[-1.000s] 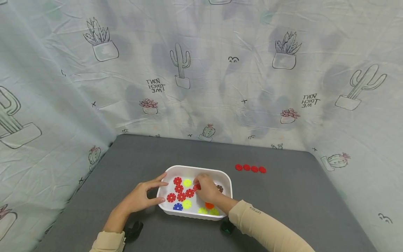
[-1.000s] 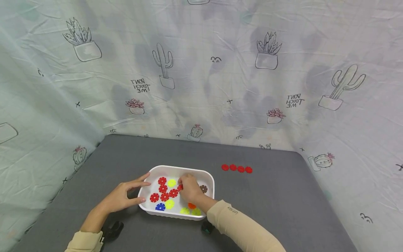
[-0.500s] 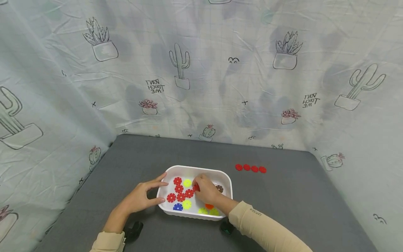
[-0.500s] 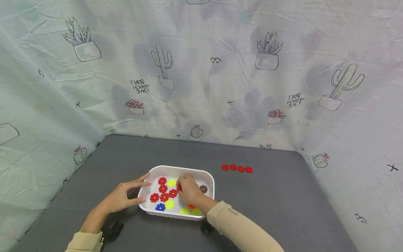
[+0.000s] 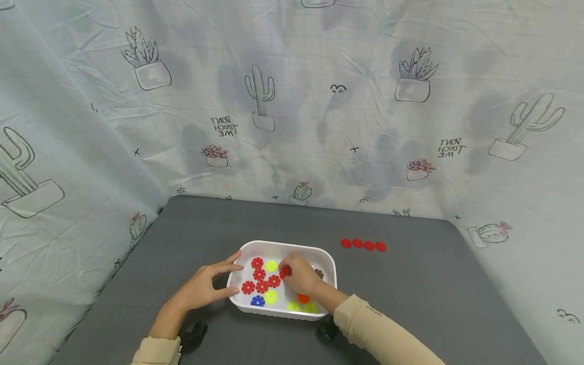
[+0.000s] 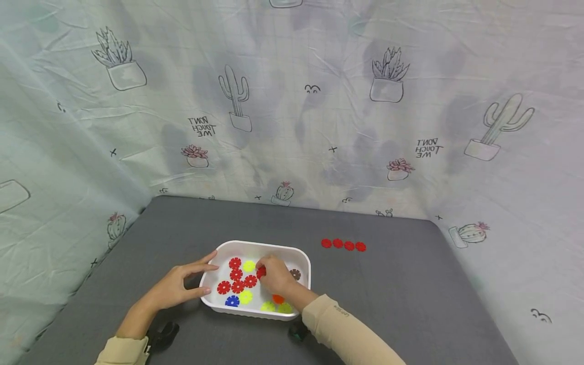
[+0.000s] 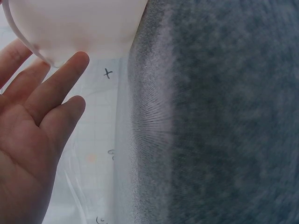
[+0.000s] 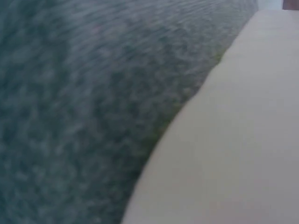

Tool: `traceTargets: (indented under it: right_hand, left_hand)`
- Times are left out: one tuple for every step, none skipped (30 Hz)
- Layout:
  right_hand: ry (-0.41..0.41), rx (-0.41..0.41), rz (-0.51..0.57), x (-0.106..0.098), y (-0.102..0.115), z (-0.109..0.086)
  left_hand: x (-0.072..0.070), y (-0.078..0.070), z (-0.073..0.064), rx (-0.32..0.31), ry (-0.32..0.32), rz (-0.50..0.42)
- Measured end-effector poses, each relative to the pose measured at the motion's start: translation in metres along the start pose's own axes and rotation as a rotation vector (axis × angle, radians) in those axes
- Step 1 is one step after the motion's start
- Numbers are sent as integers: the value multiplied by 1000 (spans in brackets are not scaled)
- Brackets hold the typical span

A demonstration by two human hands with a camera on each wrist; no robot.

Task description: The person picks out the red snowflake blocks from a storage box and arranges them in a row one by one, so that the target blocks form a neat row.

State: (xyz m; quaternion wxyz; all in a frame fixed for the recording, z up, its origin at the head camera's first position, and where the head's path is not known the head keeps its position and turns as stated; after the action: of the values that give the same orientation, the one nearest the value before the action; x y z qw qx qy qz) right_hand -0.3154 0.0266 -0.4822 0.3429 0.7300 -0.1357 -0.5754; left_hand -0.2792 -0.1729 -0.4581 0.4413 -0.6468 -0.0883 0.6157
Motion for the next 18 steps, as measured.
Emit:
traceTargets:
  right_hand:
    - [-2, -2, 12, -1, 0, 0]
    - [-4, -3, 26, -2, -1, 0]
    - [-6, -2, 46, -2, -2, 1]
    - [-8, -4, 64, -2, -3, 1]
    - [-11, -2, 91, -2, -4, 0]
    - [-11, 3, 122, -3, -5, 0]
    - [-12, 8, 151, -3, -7, -1]
    - [-14, 15, 181, -3, -8, -1]
    - [-17, 22, 213, -3, -10, -2]
    - [-20, 31, 240, -3, -12, -2]
    - [-24, 37, 265, -4, -13, -3]
    - [-29, 40, 283, -4, -14, -4]
    - [-35, 37, 298, -5, -14, -4]
    - [-41, 37, 310, -5, -14, -5]
    - [-46, 26, 320, -6, -13, -6]
    - [-51, 16, 327, -7, -13, -8]
    - [-55, 8, 337, -9, -12, -10]
    - [-56, 0, 347, -10, -12, -12]
  left_hand:
    - [0, 0, 0, 1, -1, 0]
    - [0, 0, 0, 2, -3, 1]
    - [1, 0, 0, 3, -4, 3]
    - [2, 1, -1, 5, -8, 4]
    - [2, 1, -2, 7, -12, 4]
    - [4, 2, -3, 8, -14, 3]
    - [4, 2, -4, 9, -18, 3]
    - [5, 3, -5, 10, -20, 2]
    - [6, 3, -6, 11, -23, 2]
    - [7, 3, -7, 12, -26, 1]
    - [8, 4, -7, 14, -30, 1]
    - [9, 4, -8, 15, -33, 4]
    - [10, 5, -9, 17, -38, 7]
    - [11, 5, -9, 19, -41, 8]
    - [12, 6, -10, 21, -44, 10]
    - [13, 6, -11, 24, -47, 10]
    - [14, 7, -11, 28, -49, 13]
    - [15, 7, -12, 32, -52, 17]
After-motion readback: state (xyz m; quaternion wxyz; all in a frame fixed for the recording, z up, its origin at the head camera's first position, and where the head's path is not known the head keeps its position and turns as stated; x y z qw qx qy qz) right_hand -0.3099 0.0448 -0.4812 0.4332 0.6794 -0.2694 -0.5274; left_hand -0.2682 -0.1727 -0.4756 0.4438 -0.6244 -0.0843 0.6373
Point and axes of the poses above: each hand's wrist, its own z-axis towards the middle knuckle, its own x-axis out of the palm, y = z × x, the point moved 9 cm from there along z, towards the middle knuckle, and after that the axes turned 3 degrees about z, right-handed, at the moved point
